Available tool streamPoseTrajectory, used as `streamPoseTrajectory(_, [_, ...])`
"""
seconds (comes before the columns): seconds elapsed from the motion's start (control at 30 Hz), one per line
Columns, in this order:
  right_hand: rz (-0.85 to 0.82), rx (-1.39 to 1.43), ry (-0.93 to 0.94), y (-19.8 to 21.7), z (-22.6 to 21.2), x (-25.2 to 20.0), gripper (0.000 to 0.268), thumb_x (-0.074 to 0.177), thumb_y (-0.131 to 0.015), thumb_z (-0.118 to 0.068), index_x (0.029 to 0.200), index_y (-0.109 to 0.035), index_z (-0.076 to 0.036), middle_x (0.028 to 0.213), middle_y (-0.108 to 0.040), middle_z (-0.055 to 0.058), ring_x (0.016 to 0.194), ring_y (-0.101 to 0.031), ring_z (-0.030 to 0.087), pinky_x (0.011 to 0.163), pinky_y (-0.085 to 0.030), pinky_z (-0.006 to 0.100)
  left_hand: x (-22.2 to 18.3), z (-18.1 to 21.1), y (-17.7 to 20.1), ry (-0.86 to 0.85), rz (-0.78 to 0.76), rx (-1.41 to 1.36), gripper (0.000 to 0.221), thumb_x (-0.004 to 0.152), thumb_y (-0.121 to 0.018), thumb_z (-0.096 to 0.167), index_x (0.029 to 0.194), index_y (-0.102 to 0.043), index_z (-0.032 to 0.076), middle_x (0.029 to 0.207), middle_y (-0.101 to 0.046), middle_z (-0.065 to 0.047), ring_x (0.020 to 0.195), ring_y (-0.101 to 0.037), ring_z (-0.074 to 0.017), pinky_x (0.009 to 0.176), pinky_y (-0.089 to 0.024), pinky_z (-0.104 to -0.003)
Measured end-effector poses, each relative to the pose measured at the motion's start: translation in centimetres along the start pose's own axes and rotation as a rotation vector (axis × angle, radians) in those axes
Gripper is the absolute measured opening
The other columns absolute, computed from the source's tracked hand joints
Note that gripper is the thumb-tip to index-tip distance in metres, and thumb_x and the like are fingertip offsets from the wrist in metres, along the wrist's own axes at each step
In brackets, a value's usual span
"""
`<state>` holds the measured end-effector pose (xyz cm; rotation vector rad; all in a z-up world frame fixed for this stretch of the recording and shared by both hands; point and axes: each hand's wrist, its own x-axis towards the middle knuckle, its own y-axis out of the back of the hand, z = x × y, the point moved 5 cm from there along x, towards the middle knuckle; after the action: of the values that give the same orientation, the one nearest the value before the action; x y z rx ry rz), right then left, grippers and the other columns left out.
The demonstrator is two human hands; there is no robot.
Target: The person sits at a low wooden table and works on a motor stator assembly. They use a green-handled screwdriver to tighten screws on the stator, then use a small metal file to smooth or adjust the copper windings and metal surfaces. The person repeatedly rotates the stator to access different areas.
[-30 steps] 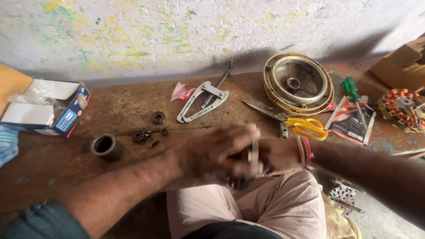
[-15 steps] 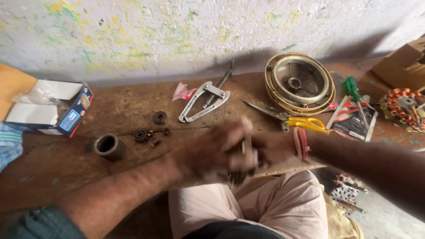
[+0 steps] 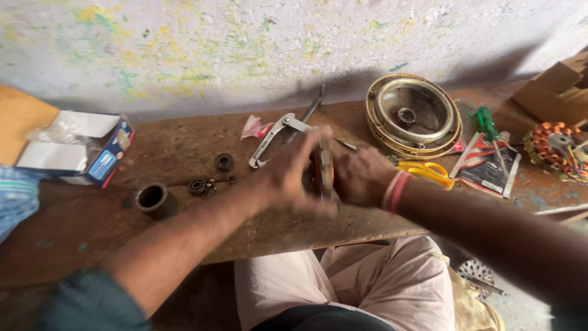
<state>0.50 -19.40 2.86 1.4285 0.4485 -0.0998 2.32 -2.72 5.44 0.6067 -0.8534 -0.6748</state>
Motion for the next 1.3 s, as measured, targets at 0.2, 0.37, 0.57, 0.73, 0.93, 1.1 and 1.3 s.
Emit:
streamPoseTrajectory(0.2, [-0.313,0.539,0.896,-3.6,-1.4,-4.7,0.034,0.096,-0.059,-0.021,0.123,-0.063,-0.001,0.102,-0.075,0.014,0.09,-0.076,0.02,0.075,-0.065,0.035,-4.4,8.6,-0.3,-0.733,0.179,0.462,0.102,0.07,-0.099,0.033,0.145,-0.031,0.032,0.144,-0.043,-0.013,0.134,-0.049,-0.0287,0.112,-0.052,-0.042])
streamPoseTrajectory(0.37, [-0.219,0.332,0.257,-2.3,0.1,-1.7,0.037,0.096,-0.058,-0.034,0.127,-0.062,-0.013,0.114,-0.072,0.013,0.098,-0.073,0.024,0.083,-0.06,0.037,-0.8,4.3,0.0,-0.479,0.11,0.105,0.107,0.073,-0.092,0.06,0.15,-0.03,0.018,0.129,-0.048,-0.015,0.12,-0.052,-0.0299,0.102,-0.048,-0.049])
streamPoseTrajectory(0.57, [0.648,-0.078,0.352,2.4,-2.8,-0.5,0.043,0.083,-0.069,-0.028,0.114,-0.064,0.002,0.105,-0.065,0.019,0.095,-0.066,0.033,0.09,-0.046,0.05,-1.0,-2.9,0.0,0.327,-0.064,-0.289,0.138,0.061,-0.078,0.08,0.161,-0.019,0.007,0.14,-0.05,-0.023,0.135,-0.051,-0.0389,0.118,-0.041,-0.056])
streamPoseTrajectory(0.73, [1.041,0.515,0.526,2.1,1.4,-5.5,0.038,0.083,-0.073,-0.003,0.119,-0.061,-0.001,0.116,-0.066,0.018,0.104,-0.064,0.034,0.092,-0.05,0.042,-1.4,-3.1,-0.2,0.176,-0.04,-0.172,0.136,0.066,-0.081,0.077,0.163,-0.017,0.006,0.159,-0.036,-0.029,0.152,-0.036,-0.0435,0.126,-0.032,-0.057])
streamPoseTrajectory(0.93, [0.948,1.343,0.275,-2.6,4.9,-8.3,0.038,0.095,-0.065,0.003,0.132,-0.057,0.0,0.115,-0.065,0.012,0.099,-0.063,0.015,0.087,-0.053,0.027,-2.2,-3.1,-0.2,0.155,-0.007,-0.264,0.138,0.067,-0.078,0.081,0.165,-0.017,0.006,0.155,-0.04,-0.028,0.151,-0.039,-0.0428,0.128,-0.033,-0.055])
streamPoseTrajectory(1.1, [1.06,0.943,0.141,-3.9,4.3,-8.8,0.039,0.085,-0.073,0.003,0.122,-0.061,0.001,0.106,-0.071,0.01,0.089,-0.069,0.015,0.082,-0.055,0.028,-1.7,-1.8,0.8,-0.084,0.077,-0.028,0.133,0.073,-0.08,0.075,0.166,-0.017,0.004,0.169,-0.033,-0.026,0.159,-0.036,-0.0398,0.132,-0.03,-0.057])
streamPoseTrajectory(1.3, [1.117,0.789,0.243,-3.2,4.0,-9.2,0.039,0.08,-0.076,0.003,0.116,-0.064,-0.003,0.117,-0.069,0.012,0.099,-0.07,0.021,0.086,-0.055,0.03,-0.6,-1.3,1.1,-0.006,-0.116,-0.042,0.129,0.063,-0.079,0.075,0.164,-0.029,0.011,0.168,-0.032,-0.021,0.157,-0.033,-0.0397,0.128,-0.031,-0.055])
